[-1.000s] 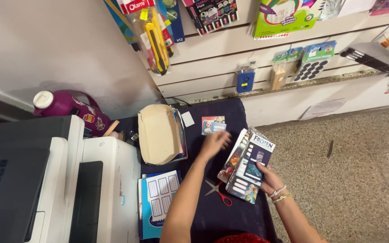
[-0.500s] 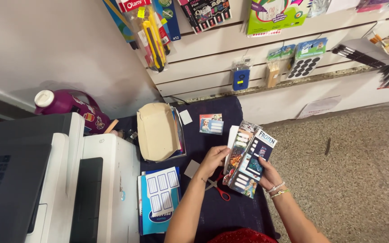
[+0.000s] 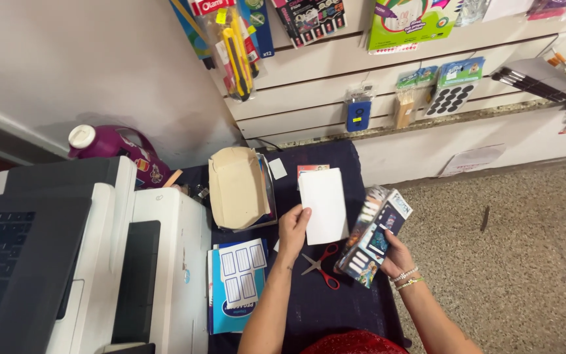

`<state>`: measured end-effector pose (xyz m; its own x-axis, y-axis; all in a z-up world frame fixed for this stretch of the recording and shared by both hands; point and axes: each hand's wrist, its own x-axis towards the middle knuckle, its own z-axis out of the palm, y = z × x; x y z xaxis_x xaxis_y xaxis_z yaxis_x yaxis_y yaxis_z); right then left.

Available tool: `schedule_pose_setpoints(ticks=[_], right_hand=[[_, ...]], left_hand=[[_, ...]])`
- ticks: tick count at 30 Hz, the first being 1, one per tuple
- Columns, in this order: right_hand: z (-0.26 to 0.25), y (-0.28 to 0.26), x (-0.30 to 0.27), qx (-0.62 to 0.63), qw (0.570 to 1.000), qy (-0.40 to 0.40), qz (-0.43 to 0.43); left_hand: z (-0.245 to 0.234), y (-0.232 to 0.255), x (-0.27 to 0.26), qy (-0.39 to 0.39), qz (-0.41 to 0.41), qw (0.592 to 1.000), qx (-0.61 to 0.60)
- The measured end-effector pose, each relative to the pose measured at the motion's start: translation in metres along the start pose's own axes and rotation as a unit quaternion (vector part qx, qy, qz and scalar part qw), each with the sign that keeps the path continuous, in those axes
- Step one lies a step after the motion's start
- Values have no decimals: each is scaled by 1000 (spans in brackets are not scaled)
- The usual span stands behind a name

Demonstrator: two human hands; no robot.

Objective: The person organizes stationery items on a table, starting by sorting a stack of small notepads. They then place the notepads into a blue box and close it. Finally, they handle several packages of pens, including a Frozen-themed set, and use scissors to cut the plastic wrapping off one of the packages.

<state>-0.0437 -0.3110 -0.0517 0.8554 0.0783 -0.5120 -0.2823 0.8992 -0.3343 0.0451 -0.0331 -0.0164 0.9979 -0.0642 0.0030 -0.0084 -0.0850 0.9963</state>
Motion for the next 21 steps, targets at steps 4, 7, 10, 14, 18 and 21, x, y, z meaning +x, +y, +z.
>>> schedule_pose_setpoints(ticks=[4, 7, 10, 14, 18, 21], right_hand=[[-2, -2, 1, 2, 1000, 0, 9], [-9, 0, 6, 3, 1000, -4, 11], [-11, 2, 6, -5, 1000, 2, 21], [-1, -1, 2, -13, 1000, 9, 16], [-11, 0, 9, -16, 1000, 7, 12], [-10, -1, 11, -21, 1000, 3, 17]], left_hand=[[-4, -6, -2, 24, 5, 1000, -2], [-5, -2, -3, 26, 1, 1000, 6], [-13, 19, -3, 46, -5, 999, 12], [-40, 70, 1, 111, 2, 994, 5], [-85, 90, 21, 225, 73, 971, 20], [-128, 154, 21, 280, 101, 935, 192]])
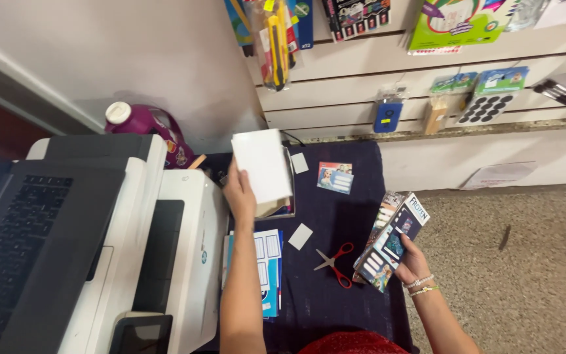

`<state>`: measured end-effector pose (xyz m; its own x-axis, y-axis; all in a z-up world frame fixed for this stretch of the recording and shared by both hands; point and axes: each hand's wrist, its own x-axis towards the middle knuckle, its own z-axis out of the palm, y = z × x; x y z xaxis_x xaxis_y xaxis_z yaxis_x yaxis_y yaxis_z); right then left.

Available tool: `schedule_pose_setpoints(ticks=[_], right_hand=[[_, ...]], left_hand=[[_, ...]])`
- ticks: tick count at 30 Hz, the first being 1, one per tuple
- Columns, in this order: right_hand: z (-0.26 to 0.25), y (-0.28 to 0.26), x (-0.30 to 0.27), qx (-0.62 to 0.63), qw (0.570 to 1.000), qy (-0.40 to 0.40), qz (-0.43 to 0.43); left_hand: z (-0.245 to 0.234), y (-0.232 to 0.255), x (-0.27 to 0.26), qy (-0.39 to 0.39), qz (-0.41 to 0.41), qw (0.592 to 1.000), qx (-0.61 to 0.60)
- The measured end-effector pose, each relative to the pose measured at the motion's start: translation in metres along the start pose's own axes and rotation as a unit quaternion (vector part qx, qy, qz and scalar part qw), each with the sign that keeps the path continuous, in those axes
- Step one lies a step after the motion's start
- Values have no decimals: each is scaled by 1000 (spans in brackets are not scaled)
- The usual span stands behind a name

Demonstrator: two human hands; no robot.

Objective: The person organizes stationery items on a table, starting by sorting a stack of small notepads. They then place the notepads into a blue box and close it. Finally, they handle several packages of pens, including a Frozen-themed set, and use scissors to cut the plastic wrapping off one of the packages.

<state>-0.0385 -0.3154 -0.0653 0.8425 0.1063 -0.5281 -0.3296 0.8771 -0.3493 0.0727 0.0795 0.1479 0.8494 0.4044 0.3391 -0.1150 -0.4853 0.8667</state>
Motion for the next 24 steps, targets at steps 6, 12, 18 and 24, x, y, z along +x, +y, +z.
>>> schedule_pose_setpoints(ticks=[6, 12, 18, 24], right_hand=[[4, 3, -2, -15, 1000, 9, 2], [11, 3, -4, -29, 999, 18, 11], [4, 9, 2, -32, 999, 21, 9], [42, 8, -20, -55, 998, 34, -20]], left_hand=[[11, -86, 28, -43, -35, 986, 158], [18, -78, 14, -138, -70, 915, 374], [51, -82, -19, -78, 102, 948, 292], [97, 4, -108, -409, -14, 910, -71]])
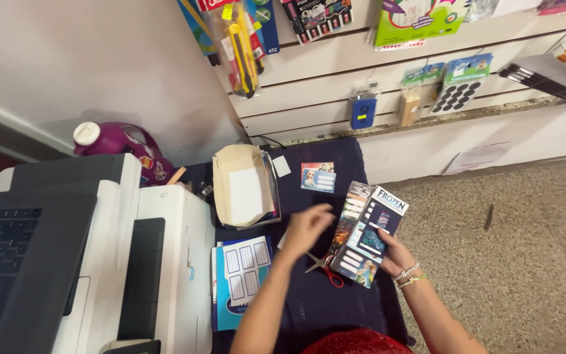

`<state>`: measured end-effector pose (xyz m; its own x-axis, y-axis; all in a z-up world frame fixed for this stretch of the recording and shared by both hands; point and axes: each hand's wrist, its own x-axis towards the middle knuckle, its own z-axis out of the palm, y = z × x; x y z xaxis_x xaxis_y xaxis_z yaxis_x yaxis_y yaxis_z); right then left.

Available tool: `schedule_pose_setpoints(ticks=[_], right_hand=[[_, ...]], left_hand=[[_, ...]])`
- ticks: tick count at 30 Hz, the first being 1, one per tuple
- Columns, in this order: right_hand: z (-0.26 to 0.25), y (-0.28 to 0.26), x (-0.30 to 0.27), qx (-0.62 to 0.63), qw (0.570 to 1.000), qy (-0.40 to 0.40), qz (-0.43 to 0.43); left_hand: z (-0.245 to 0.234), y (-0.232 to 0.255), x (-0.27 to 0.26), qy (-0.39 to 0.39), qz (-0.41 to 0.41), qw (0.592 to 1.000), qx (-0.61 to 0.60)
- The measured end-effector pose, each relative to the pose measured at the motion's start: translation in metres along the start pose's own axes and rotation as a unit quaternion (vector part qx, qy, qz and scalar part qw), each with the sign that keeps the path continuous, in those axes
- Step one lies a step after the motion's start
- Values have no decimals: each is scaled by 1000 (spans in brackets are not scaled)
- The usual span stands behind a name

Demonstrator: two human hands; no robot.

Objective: The person organizes stationery items on a table, starting by sorting a stack of small notepads. They then place the notepads into a blue box and close it. Finally, they handle several packages of pens, including a Frozen-themed set, and use scissors to cut the plastic wrapping off one of the packages.

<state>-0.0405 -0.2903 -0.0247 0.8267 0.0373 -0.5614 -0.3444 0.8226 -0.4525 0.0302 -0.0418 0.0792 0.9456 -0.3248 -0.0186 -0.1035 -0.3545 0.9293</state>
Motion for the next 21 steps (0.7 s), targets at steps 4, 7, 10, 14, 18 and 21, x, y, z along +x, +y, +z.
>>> schedule_pose_setpoints(ticks=[4, 7, 10, 14, 18, 21], right_hand=[[7, -8, -9, 1, 1000, 4, -13], [-5, -10, -6, -7, 1000, 12, -16], [-16, -9, -3, 0, 999, 28, -30], [-30, -9, -1, -4, 999, 44, -30], [-27, -9, -13, -6, 998, 57, -28], [-18, -16, -22, -2, 998, 59, -28]], left_hand=[[24, 11, -6, -81, -54, 993, -69], [41, -22, 3, -60, -38, 992, -106], [44, -71, 28, 25, -55, 997, -39], [30, -99, 66, 123, -100, 983, -89], [34, -131, 103, 139, -146, 952, -233], [39, -140, 123, 157, -175, 940, -248]])
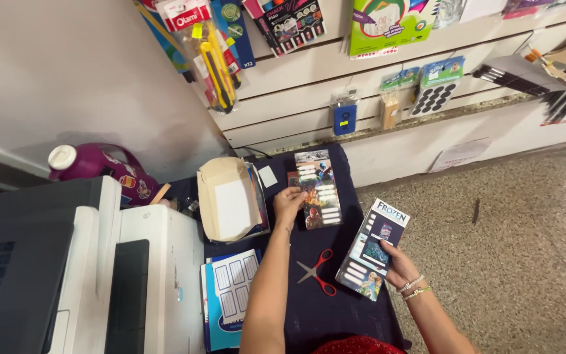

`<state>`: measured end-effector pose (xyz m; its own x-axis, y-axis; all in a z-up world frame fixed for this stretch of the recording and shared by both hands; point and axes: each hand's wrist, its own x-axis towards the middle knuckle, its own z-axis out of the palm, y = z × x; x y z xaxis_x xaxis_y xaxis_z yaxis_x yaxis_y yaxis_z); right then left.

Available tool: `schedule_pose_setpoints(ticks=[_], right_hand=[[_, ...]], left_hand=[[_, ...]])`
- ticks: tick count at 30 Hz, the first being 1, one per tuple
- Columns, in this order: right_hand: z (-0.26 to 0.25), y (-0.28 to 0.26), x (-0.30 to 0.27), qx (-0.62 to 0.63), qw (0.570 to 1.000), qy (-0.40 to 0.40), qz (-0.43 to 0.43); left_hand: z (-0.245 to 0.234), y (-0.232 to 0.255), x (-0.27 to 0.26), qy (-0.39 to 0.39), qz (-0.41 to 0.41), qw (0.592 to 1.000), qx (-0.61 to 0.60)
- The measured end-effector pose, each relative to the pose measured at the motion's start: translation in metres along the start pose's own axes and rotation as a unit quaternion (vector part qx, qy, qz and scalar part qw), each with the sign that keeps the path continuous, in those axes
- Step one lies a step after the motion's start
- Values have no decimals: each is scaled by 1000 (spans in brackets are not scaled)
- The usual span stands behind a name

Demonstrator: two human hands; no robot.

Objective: The person organizes stationery items on a table, starting by sorting a stack of small notepads. They then place the notepads into a blue box and close it. Finally, they handle several packages of pens, including a Frozen-themed set, and use scissors to cut the plastic wrapping off one of the packages.

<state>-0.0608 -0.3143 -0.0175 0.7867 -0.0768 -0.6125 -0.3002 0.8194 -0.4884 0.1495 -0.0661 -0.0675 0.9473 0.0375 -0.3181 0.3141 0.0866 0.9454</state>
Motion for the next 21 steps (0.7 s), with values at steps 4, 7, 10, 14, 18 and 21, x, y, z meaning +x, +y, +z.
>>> schedule_pose_setpoints(ticks=[4, 7, 10, 14, 18, 21], right_hand=[[-9, 1, 7, 1, 1000, -3, 0], [-12, 1, 15, 2, 1000, -2, 9], [-9, 0, 14, 2, 1000, 1, 16], [1, -6, 12, 8, 999, -3, 39], [9, -11, 12, 40, 997, -1, 62], [7, -10, 16, 36, 996, -12, 75]], left_hand=[[-2, 2, 15, 34, 33, 989, 140], [1, 22, 8, 95, 40, 929, 354], [4, 39, -7, 112, 41, 888, 444], [9, 45, -12, 103, 169, 830, 522], [9, 44, -15, 101, 191, 811, 544], [11, 33, -15, 130, 224, 844, 469]])
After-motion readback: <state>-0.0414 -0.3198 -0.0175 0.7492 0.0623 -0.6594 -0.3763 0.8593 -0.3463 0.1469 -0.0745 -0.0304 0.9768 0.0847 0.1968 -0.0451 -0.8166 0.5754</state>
